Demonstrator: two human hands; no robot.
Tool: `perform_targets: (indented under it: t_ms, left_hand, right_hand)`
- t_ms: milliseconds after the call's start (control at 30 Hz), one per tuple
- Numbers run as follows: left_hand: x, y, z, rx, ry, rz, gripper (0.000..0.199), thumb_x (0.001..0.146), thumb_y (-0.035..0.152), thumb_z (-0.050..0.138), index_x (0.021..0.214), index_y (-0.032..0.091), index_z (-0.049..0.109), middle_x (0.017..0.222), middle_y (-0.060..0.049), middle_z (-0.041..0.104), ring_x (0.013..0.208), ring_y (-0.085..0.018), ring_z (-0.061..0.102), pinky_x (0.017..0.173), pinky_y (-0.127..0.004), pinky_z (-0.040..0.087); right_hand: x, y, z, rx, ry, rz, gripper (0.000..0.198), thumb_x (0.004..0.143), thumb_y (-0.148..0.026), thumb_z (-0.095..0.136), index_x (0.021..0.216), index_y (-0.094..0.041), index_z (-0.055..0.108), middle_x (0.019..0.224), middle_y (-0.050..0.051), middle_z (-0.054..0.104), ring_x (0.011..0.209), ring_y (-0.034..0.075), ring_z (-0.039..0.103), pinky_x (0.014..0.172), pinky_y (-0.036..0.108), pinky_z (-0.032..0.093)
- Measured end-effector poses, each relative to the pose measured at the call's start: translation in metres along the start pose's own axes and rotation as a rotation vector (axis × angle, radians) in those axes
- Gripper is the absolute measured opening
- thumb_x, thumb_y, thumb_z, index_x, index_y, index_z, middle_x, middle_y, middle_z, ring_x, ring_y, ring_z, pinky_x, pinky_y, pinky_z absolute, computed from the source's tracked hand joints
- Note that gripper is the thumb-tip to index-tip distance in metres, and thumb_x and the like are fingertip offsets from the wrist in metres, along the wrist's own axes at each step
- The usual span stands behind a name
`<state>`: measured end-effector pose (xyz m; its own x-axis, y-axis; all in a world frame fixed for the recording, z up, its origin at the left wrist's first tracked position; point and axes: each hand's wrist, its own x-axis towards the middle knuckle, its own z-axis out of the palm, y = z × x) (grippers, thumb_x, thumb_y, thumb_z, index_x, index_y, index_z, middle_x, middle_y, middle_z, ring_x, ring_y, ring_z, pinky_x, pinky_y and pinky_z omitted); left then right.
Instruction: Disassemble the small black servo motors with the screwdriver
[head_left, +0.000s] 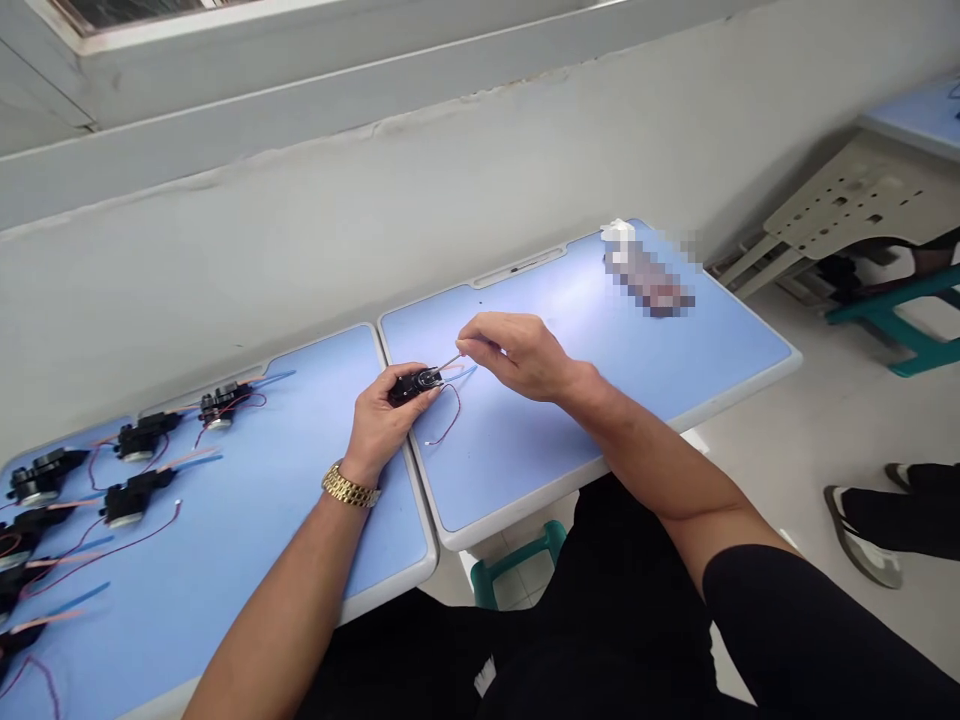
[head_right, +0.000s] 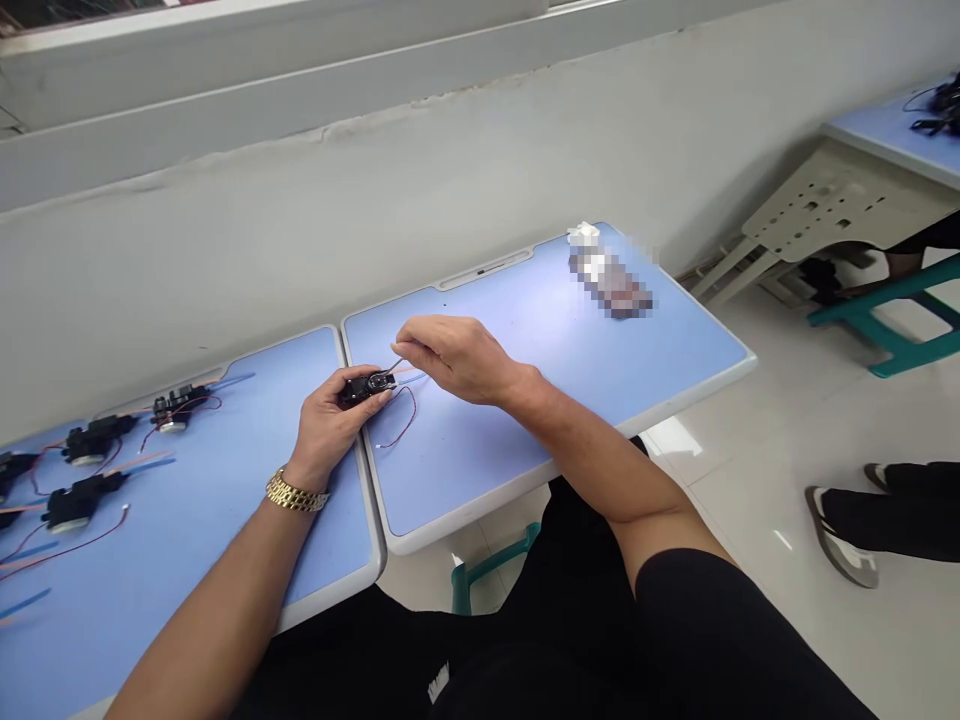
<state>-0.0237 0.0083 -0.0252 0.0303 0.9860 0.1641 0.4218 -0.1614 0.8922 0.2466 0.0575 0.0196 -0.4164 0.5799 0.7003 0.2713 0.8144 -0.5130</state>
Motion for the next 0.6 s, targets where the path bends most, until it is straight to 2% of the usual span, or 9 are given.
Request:
perform_targets:
  t_ms: [167,333,400,500,600]
  left_hand:
    - [0.0003,0.003,0.0002,0.008,0.01,-0.028,0.053,0.085,0.061,0.098,0.123,0.025,0.087,0.124,-0.008,0.089,0.119,-0.03,0.084,0.114,-0.048,0.068]
    - [0.0008,0.0032,0.0005,0.014,0.001,-0.023,0.052,0.086,0.061,0.097,0.122,0.026,0.086,0.124,-0.008,0.089,0.118,-0.03,0.084,0.113,-0.049,0.068]
    - [0.0007,0.0032,0.0005,0.013,0.0,-0.02,0.051,0.086,0.061,0.097,0.121,0.026,0.086,0.124,-0.008,0.089,0.118,-0.031,0.084,0.114,-0.049,0.068]
    - [0.0003,0.0038,0.0003,0.006,0.0,-0.027,0.051,0.085,0.061,0.098,0.121,0.026,0.086,0.125,-0.008,0.088,0.119,-0.031,0.084,0.115,-0.05,0.068]
    - [0.0,0.0054,0.0004,0.002,-0.005,-0.031,0.051,0.085,0.062,0.098,0.12,0.026,0.086,0.125,-0.008,0.088,0.12,-0.031,0.083,0.116,-0.05,0.067]
  right_hand:
    - [0.0004,0.0004,-0.0026,-0.05,-0.04,-0.077,0.02,0.121,-0.019,0.052,0.108,-0.024,0.067,0.095,0.002,0.077,0.084,0.018,0.066,0.081,0.032,0.052]
    - [-0.0008,-0.002,-0.0031,-0.055,-0.108,-0.103,0.021,0.119,-0.017,0.047,0.124,-0.023,0.066,0.115,0.008,0.083,0.101,0.022,0.075,0.09,0.038,0.055]
    - [-0.0013,-0.0025,-0.0025,-0.058,-0.115,-0.063,0.015,0.121,-0.026,0.051,0.124,-0.023,0.066,0.111,0.008,0.083,0.095,0.022,0.075,0.087,0.038,0.055]
    - [-0.0016,-0.0032,-0.002,-0.117,-0.121,0.003,0.027,0.126,-0.042,0.048,0.116,-0.023,0.065,0.091,0.003,0.077,0.08,0.02,0.069,0.076,0.035,0.049]
    - [-0.002,-0.0058,-0.0022,-0.149,-0.137,0.022,0.028,0.126,-0.034,0.04,0.116,-0.024,0.064,0.088,0.002,0.075,0.078,0.02,0.066,0.075,0.035,0.048]
